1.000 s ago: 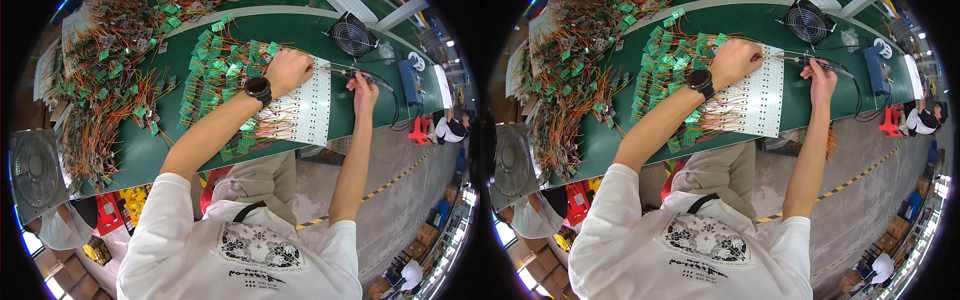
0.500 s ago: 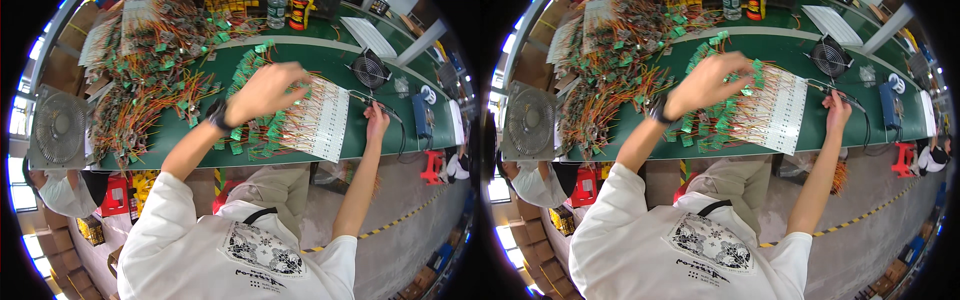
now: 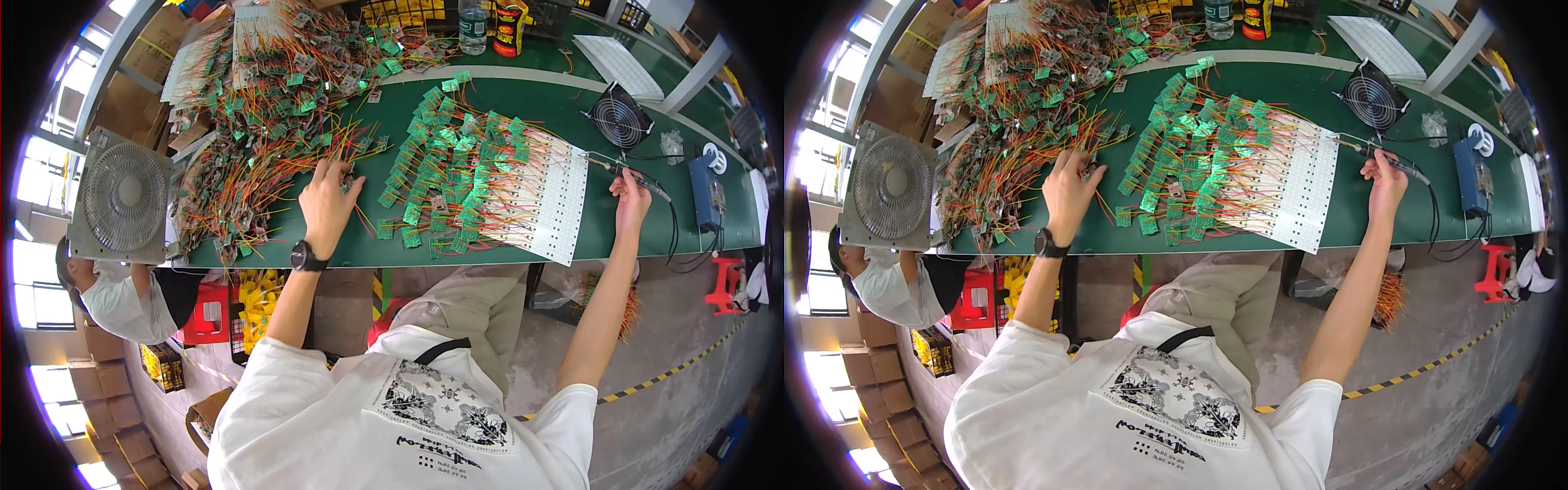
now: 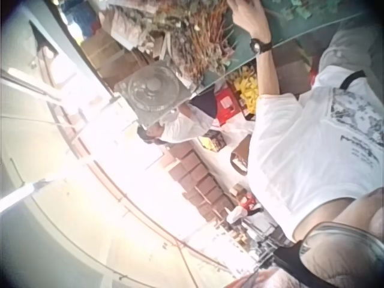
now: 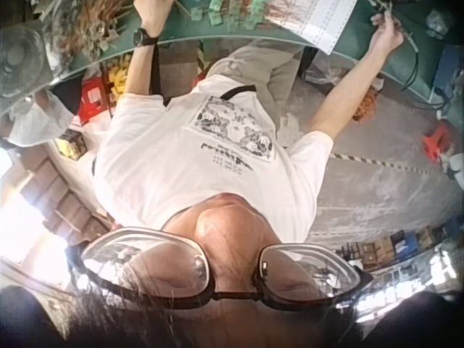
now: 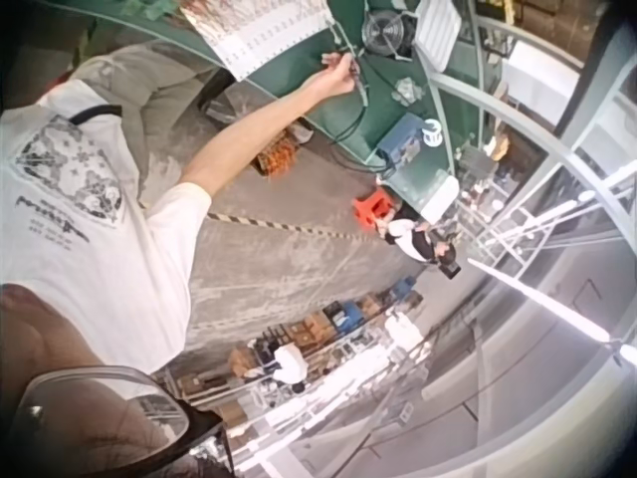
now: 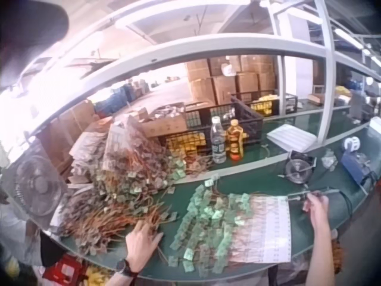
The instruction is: The person picks up small circuit boards with attached wires by hand, aligns the wire ends onto a large LED panel board, and solders them using a soldering iron.
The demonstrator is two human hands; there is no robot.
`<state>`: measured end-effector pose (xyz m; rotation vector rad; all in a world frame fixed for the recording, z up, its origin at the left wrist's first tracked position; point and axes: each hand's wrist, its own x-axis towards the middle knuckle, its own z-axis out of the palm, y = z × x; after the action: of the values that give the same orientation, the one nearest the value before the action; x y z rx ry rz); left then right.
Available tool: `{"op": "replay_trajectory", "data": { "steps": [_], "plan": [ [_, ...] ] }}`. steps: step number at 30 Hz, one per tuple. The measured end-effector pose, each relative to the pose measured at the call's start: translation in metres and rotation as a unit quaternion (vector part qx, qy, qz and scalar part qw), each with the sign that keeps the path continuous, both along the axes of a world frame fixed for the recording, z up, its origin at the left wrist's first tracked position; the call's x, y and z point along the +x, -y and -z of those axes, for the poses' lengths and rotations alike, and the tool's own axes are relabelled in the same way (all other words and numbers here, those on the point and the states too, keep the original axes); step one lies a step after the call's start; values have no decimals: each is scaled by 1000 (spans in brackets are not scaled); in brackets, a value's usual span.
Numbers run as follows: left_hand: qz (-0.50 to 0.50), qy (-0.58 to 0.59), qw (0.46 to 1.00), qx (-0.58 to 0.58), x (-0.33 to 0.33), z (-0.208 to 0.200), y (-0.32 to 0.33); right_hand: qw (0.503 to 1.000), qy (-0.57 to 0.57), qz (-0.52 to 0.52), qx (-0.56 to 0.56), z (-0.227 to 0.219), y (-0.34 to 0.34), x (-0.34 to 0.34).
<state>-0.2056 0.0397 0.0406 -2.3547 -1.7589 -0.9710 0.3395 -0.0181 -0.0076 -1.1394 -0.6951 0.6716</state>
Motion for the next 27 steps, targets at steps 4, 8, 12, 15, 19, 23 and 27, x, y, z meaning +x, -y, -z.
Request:
{"op": "replay_trajectory", "data": {
  "steps": [4, 8, 12, 15, 19, 23, 27],
  "plan": [
    [-14, -67, 997, 34, -1, 0, -14, 1000, -8, 3, -3, 1, -1, -2],
    [6, 12, 1000, 15, -16, -12, -26, 1000, -7, -3, -1, 2, -2, -1],
    [53, 291, 954, -43, -36, -40, -35, 1000, -9, 2, -1, 3, -1, 1],
    [106, 229, 967, 24, -41, -43, -1, 1000, -7, 5, -4, 4, 1, 2],
    [151, -23, 987, 56, -61, -19, 56, 1000, -9, 2, -6, 3, -1, -1],
    [182, -90, 979, 23, -70, -3, 78, 1000, -2, -2, 0, 4, -1, 2],
    [142, 11, 988, -59, -69, -6, 76, 1000, 4, -7, -1, 5, -1, 4]
  ]
}}
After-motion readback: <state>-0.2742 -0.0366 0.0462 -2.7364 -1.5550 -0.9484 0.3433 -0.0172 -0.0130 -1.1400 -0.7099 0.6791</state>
